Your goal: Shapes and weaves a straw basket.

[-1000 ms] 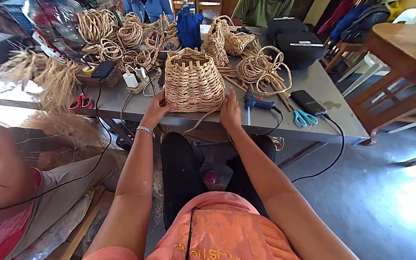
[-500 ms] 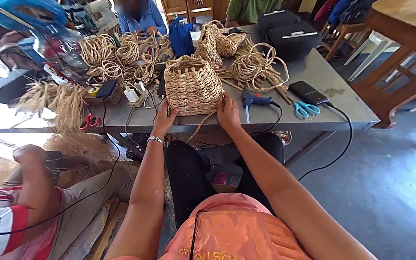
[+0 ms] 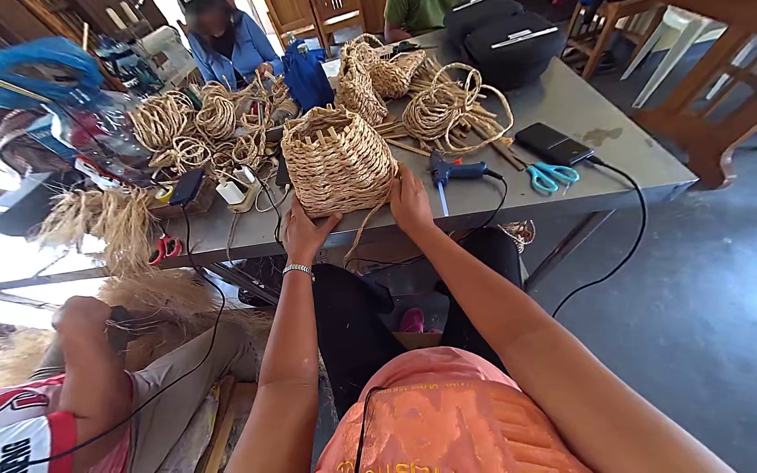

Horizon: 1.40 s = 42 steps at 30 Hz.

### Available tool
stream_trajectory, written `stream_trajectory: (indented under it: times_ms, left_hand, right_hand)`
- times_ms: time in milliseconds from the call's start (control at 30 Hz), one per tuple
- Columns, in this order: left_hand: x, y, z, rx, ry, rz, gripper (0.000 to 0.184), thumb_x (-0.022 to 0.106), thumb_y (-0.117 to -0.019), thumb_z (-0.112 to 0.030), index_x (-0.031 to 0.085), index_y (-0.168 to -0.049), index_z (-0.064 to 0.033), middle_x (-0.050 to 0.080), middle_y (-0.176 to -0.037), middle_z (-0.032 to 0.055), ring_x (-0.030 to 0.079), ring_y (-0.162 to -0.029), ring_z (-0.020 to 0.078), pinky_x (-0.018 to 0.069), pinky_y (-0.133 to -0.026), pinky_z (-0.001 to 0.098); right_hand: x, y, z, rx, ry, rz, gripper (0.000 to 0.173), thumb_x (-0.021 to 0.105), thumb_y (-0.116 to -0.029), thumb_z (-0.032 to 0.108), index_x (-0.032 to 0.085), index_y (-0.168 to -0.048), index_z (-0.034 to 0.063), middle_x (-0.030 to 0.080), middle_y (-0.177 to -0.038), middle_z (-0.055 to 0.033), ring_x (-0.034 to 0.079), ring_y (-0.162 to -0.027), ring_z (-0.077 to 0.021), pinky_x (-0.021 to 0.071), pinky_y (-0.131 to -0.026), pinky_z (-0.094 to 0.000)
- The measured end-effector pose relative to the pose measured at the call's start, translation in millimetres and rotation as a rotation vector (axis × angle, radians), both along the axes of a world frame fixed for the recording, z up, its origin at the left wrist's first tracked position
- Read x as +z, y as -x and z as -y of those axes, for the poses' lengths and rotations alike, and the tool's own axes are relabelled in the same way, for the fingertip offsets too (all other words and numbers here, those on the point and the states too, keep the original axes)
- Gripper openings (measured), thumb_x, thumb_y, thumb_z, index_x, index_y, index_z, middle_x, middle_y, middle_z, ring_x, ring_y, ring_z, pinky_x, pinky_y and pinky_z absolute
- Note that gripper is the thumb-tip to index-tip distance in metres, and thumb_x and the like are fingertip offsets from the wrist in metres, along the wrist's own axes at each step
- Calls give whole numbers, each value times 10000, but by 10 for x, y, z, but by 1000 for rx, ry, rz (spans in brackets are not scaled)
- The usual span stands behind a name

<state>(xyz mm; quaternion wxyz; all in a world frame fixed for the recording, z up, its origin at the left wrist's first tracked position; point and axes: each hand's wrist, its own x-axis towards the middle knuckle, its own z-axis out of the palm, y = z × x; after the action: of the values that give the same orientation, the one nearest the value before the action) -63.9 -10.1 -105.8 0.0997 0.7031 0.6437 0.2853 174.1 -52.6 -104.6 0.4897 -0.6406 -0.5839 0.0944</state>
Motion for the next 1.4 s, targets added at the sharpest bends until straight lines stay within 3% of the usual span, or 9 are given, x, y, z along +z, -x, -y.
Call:
stream_trajectory:
  times_ms: [433, 567, 633, 767, 900, 1033, 1133, 1233, 1400]
  left_hand:
    - [-70, -54, -33, 46, -54, -24, 1167, 650, -800, -785, 208, -1630, -94, 508, -1498, 228, 479, -1396, 394, 405, -1092, 607]
    - [58, -4, -70, -109, -143, 324, 1151, 641, -887, -683, 18, -1652, -91, 173, -1679, 246, 321, -1505, 389, 331, -1188, 565]
    - [206, -21, -108, -194, -319, 392, 1091, 633, -920, -626, 52, -1647, -56, 91, -1709, 193, 208, -1558, 331, 247, -1241, 513]
    - [653, -204, -81, -350, -736, 176, 903, 621, -979, -501, 255, -1577, 69, 258, -1649, 263, 202, -1559, 367, 154, -1276, 534]
    - [1009, -506, -103, -402, -779, 17, 774, 595, -1002, -456, 335, -1569, 3, 354, -1626, 198, 255, -1548, 337, 137, -1270, 563]
    - [1111, -738, -126, -329, -642, -137, 722, 538, -1021, -501, 363, -1575, -72, 472, -1555, 155, 397, -1472, 326, 244, -1235, 529]
    - [995, -803, -207, -257, -702, -241, 570, 529, -1021, -516, 589, -1354, -56, 655, -1268, 176, 571, -1233, 373, 365, -1106, 538]
    - [954, -831, -286, -211, -730, -276, 510, 522, -1020, -528, 650, -1186, -63, 664, -1153, 170, 588, -1139, 375, 391, -1046, 523]
    - [946, -878, -297, -174, -755, -268, 495, 521, -1016, -528, 641, -1109, -58, 649, -1103, 167, 574, -1112, 375, 384, -1025, 510]
  right_hand:
    - [-50, 33, -34, -27, -95, 60, 527, 431, -1049, 96, 348, -1546, -59, 471, -1535, -256, 427, -1458, -390, 330, -1227, -460]
    - [-69, 34, -37, -17, -148, 58, 533, 438, -1034, 74, 352, -1539, -73, 404, -1580, -268, 381, -1486, -399, 317, -1231, -470]
    - [-61, 38, -42, -7, -144, 58, 516, 427, -1041, 75, 366, -1532, -72, 414, -1573, -266, 386, -1482, -400, 320, -1228, -475]
    - [-48, 54, -16, 5, -116, 69, 495, 402, -1053, 87, 387, -1529, -52, 490, -1514, -261, 439, -1444, -399, 332, -1219, -487]
    - [-58, 47, -16, -8, -127, 85, 495, 403, -1059, 98, 387, -1535, -39, 544, -1459, -258, 506, -1385, -405, 387, -1176, -498]
    - [-69, 38, -30, -6, -126, 81, 493, 400, -1059, 101, 395, -1533, -34, 542, -1464, -253, 500, -1391, -400, 388, -1176, -492]
    - [-69, 37, -34, -3, -102, 72, 491, 405, -1061, 104, 398, -1533, -30, 544, -1462, -251, 497, -1395, -394, 388, -1179, -490]
    - [-67, 33, -40, -2, -101, 68, 487, 403, -1063, 104, 400, -1533, -24, 546, -1461, -246, 495, -1398, -391, 385, -1182, -488]
    - [-60, 33, -17, 4, -94, 72, 480, 392, -1069, 105, 403, -1530, -24, 548, -1459, -243, 501, -1393, -385, 387, -1179, -484]
